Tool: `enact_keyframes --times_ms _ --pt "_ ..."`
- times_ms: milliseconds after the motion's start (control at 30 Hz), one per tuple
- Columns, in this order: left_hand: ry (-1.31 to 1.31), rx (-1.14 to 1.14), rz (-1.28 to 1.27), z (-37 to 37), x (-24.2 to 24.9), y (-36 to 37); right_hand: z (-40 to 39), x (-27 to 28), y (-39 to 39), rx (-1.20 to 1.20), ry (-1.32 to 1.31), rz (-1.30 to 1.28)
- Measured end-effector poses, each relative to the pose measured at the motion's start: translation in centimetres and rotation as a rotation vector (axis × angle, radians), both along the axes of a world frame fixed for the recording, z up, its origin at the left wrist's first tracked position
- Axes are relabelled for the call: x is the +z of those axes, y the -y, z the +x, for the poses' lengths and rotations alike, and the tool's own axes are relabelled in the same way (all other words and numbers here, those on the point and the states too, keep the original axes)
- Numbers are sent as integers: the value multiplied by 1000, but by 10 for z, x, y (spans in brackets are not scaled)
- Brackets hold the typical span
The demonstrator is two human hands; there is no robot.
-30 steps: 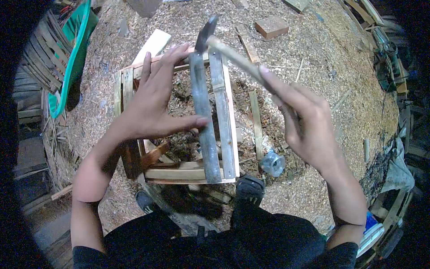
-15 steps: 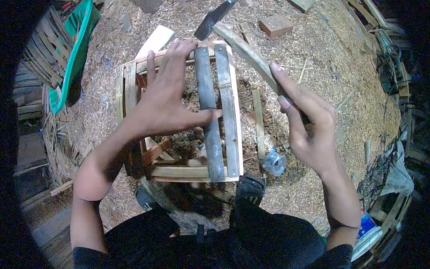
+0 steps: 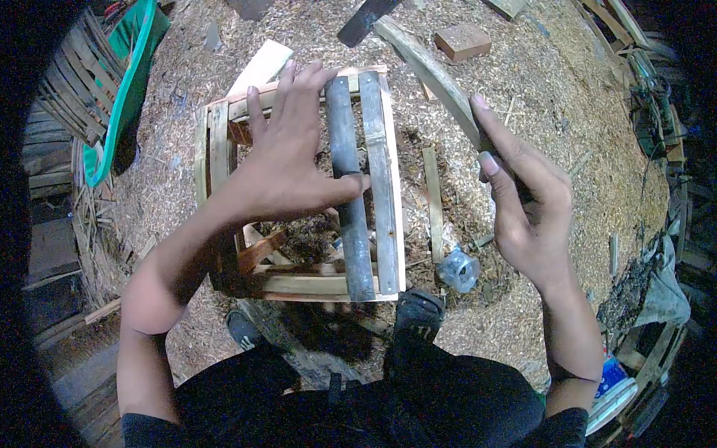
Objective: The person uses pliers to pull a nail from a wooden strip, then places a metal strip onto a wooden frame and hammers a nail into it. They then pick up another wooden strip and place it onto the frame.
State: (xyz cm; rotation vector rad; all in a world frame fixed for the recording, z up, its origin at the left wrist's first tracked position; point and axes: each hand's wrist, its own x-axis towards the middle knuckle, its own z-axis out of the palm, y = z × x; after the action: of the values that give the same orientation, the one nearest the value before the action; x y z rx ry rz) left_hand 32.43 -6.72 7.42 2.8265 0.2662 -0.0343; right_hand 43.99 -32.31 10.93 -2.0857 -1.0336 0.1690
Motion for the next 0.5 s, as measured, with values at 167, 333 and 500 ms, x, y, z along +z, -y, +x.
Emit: enact_keyframes --times_ms 167,333,500 --pt "-24 0 -40 0 -2 -5 0 0 1 24 10 7" --pt "-61 3 -37 1 1 -6 1 -1 4 14 9 -5" --pt "-12 -58 -50 -4 -7 -16 2 -11 11 14 -28 31"
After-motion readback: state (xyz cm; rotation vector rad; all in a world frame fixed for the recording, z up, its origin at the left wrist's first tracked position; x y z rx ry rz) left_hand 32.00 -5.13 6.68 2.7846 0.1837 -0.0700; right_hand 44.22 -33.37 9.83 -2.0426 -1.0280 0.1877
